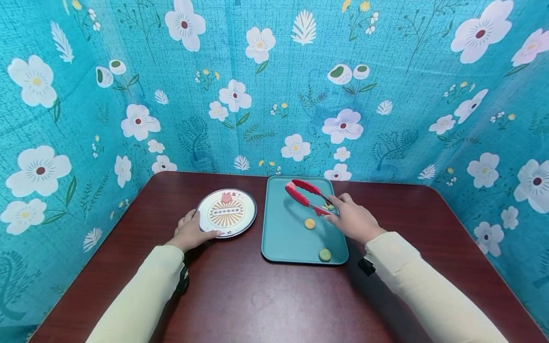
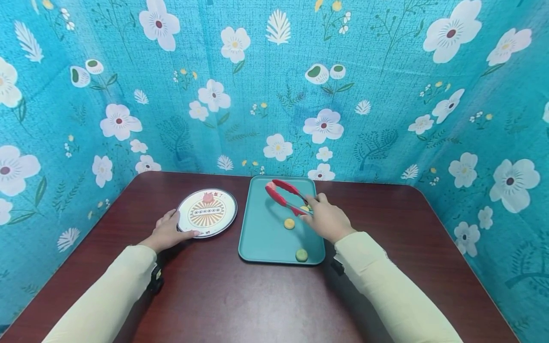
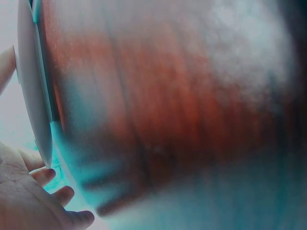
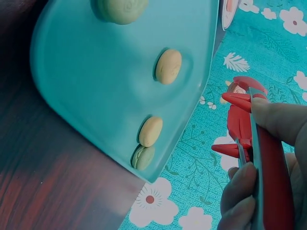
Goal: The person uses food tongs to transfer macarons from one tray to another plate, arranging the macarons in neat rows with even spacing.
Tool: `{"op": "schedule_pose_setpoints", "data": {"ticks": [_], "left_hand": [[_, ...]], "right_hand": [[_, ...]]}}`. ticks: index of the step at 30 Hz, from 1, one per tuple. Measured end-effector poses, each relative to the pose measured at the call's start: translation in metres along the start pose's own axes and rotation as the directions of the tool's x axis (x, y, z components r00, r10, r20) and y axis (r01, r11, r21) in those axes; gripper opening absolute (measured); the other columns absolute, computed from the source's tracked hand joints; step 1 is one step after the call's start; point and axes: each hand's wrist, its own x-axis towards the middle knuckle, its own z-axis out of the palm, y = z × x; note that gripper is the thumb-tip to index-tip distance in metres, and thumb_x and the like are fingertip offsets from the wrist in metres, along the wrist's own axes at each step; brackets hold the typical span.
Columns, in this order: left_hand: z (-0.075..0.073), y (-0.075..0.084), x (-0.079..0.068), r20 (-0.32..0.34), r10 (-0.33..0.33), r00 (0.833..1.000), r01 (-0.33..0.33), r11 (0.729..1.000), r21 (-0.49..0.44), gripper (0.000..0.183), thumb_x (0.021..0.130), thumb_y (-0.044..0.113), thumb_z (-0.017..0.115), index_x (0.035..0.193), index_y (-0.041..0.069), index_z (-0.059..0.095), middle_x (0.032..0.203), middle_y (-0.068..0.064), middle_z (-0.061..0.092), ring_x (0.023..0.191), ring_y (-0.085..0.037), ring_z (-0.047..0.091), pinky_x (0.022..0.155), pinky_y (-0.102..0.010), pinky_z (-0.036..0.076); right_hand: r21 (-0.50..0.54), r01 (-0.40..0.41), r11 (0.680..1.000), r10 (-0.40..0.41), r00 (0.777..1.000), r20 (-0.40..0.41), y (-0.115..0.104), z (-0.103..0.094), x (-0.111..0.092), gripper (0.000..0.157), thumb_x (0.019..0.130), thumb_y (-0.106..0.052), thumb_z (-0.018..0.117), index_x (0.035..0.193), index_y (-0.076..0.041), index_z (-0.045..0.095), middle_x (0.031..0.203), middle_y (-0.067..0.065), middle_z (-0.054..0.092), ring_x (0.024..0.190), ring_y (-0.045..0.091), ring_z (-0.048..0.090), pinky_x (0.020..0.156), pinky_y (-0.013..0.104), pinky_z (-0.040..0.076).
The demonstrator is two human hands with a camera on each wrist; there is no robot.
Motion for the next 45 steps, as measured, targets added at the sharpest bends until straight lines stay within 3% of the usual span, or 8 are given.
{"op": "schedule_pose_setpoints", "data": {"ticks": [45], "left_hand": [[0.0,0.001,-0.001,-0.007,0.004,1.0,-0.004,1.0,0.004,0.111,0.079,0.053,0.07,0.151,-0.007,0.01,0.153,-0.028,0.011,0.136,-0.048,0.013,0.109,-0.064,0.017]], "right_hand": [[0.025,0.042,0.999,-0.043,0.998,0.041,-0.034,-0.002,0.011,0.071,0.092,-0.037,0.065,0.15,-0.01,0.035,0.13,0.02,0.045,0.048,0.015,0.053,0.051,0.032,0.048]]}}
